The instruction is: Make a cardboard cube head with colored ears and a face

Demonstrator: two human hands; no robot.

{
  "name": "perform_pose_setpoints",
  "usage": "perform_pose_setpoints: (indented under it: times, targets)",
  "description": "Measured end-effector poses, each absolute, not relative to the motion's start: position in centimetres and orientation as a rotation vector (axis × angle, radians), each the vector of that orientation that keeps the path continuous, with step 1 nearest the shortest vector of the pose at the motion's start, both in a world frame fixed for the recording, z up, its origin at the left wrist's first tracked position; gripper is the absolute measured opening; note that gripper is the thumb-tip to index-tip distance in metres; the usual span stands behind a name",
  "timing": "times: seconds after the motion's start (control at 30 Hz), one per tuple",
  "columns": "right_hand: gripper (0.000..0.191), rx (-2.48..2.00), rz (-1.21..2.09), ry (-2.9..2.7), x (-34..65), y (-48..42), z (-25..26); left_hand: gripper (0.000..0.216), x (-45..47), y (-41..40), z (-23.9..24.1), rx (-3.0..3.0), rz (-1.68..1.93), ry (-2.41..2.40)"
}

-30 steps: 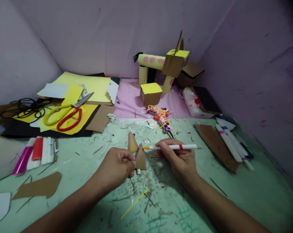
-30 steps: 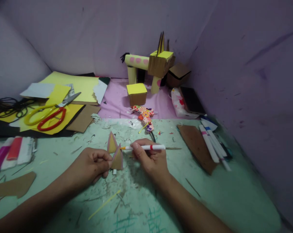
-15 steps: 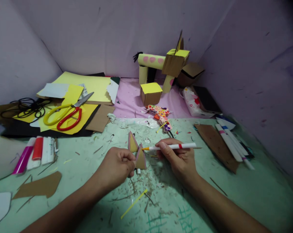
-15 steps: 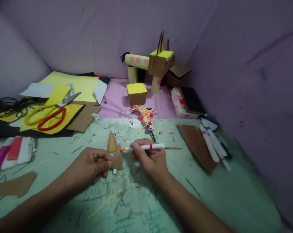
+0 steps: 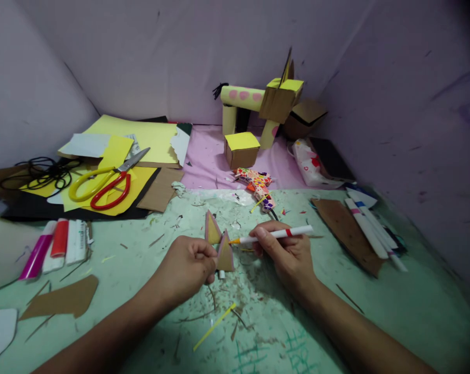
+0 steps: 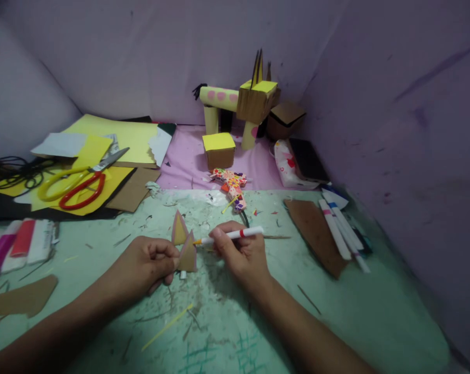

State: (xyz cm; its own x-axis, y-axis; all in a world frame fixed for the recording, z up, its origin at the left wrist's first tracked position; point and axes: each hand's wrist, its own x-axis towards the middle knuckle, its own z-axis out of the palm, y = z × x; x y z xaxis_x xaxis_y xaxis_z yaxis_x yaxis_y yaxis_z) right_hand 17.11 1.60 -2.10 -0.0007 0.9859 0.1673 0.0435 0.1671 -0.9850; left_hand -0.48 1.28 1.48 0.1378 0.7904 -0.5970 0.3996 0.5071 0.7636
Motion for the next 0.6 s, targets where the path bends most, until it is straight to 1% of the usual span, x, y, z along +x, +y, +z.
perform_pose_setpoints:
  times: [0.2,0.43,0.6]
  targets:
    - [0.016,-1.114,1.04,-1.334,16.92,1.72,-2.12,0.02,-0.47,1.19,1.5,1.096,0.38,1.491]
    - [0.02,-1.069,1.156,-1.36,17.12,1.31,-2.07,0.016,-0.55,1.25,1.68,1.115,0.368,1.479]
    - [0.016,-1.107,1.081,-1.324,16.85,1.47,-1.9,0.015,-0.56,1.2,1.59,1.116,0.38,1.489]
